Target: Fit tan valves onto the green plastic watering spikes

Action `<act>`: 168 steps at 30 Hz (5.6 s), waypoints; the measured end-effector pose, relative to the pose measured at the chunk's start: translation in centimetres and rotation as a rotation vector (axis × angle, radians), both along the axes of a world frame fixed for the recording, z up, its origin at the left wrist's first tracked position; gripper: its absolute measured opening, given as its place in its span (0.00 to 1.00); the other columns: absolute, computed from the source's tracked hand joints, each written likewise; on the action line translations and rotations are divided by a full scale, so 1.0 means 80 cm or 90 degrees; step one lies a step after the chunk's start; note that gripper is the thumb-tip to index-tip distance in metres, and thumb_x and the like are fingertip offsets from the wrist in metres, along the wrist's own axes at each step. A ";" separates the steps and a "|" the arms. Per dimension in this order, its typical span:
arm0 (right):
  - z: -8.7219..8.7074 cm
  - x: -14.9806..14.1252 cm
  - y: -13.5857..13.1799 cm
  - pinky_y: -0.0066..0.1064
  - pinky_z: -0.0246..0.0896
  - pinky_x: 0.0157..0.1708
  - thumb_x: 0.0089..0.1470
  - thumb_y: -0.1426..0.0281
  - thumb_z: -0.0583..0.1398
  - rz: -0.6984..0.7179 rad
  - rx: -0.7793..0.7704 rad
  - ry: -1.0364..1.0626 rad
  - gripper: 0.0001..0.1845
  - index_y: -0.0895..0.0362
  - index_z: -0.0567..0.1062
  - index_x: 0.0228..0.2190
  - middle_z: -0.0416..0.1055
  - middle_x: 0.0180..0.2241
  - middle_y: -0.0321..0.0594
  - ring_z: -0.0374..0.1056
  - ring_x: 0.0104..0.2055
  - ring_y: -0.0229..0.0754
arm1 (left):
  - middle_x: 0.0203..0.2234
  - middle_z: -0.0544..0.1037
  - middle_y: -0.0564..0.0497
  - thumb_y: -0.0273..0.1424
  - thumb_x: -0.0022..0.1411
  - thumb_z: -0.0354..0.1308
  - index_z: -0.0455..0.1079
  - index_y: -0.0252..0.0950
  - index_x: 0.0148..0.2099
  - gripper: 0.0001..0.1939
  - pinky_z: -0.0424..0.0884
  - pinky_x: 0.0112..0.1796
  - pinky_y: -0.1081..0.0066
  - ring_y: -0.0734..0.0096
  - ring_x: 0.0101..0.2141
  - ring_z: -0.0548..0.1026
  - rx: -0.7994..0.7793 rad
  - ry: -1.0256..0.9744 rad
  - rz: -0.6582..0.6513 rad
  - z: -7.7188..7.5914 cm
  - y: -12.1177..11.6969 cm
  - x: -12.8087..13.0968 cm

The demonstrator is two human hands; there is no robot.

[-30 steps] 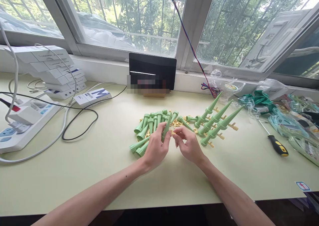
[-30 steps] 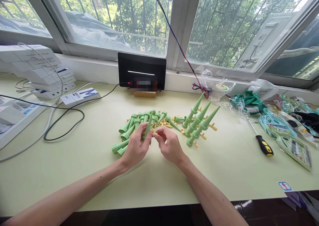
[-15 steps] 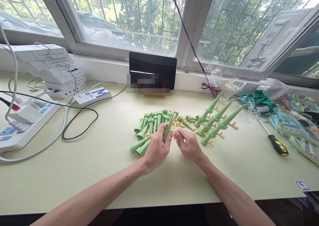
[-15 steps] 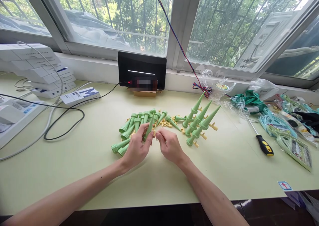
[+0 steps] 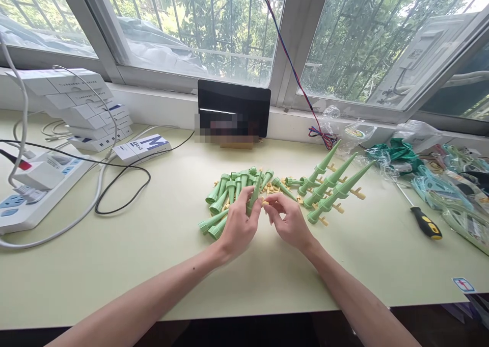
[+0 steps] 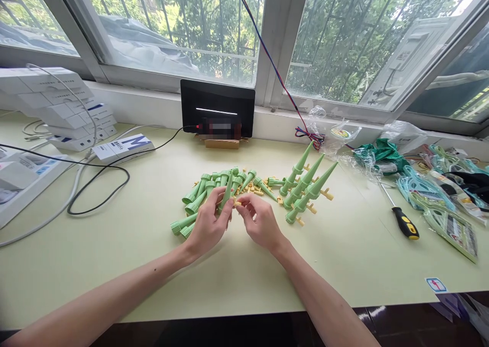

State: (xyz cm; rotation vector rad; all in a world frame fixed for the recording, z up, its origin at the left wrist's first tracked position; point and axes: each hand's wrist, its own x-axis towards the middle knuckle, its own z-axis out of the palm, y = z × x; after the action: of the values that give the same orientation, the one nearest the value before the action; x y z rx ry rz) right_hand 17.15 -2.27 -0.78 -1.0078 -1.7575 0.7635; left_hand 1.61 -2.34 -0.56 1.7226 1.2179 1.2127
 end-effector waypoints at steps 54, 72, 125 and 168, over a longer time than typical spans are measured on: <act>0.002 0.000 -0.002 0.28 0.58 0.25 0.66 0.66 0.53 0.054 -0.046 -0.006 0.11 0.55 0.73 0.35 0.60 0.23 0.32 0.59 0.22 0.35 | 0.37 0.75 0.51 0.32 0.65 0.57 0.65 0.39 0.48 0.10 0.72 0.40 0.71 0.69 0.40 0.75 0.066 -0.123 -0.030 0.004 0.001 -0.002; 0.001 -0.001 -0.001 0.28 0.56 0.20 0.64 0.58 0.56 0.113 -0.158 0.129 0.16 0.56 0.72 0.29 0.59 0.18 0.30 0.59 0.18 0.34 | 0.36 0.73 0.51 0.29 0.65 0.57 0.63 0.39 0.49 0.11 0.71 0.39 0.72 0.71 0.39 0.74 0.130 -0.080 -0.037 -0.002 0.000 -0.004; 0.012 -0.003 -0.008 0.29 0.57 0.20 0.57 0.56 0.63 0.085 -0.127 0.117 0.19 0.57 0.75 0.24 0.73 0.20 0.37 0.62 0.19 0.35 | 0.27 0.71 0.52 0.44 0.68 0.51 0.71 0.34 0.52 0.21 0.72 0.25 0.71 0.73 0.24 0.71 -0.222 -0.289 -0.198 0.012 0.007 0.000; 0.004 -0.003 0.000 0.26 0.59 0.19 0.60 0.61 0.61 -0.047 -0.085 0.195 0.12 0.57 0.73 0.31 0.64 0.22 0.32 0.59 0.19 0.32 | 0.33 0.75 0.50 0.36 0.69 0.52 0.64 0.40 0.53 0.13 0.69 0.32 0.71 0.67 0.37 0.73 -0.008 -0.003 -0.151 0.002 -0.005 0.002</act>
State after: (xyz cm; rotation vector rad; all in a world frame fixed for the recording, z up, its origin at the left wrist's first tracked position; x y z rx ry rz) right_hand 16.92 -2.30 -0.49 -0.9809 -1.4149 0.9446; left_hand 1.75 -2.75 -0.37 1.7957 0.9847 1.0642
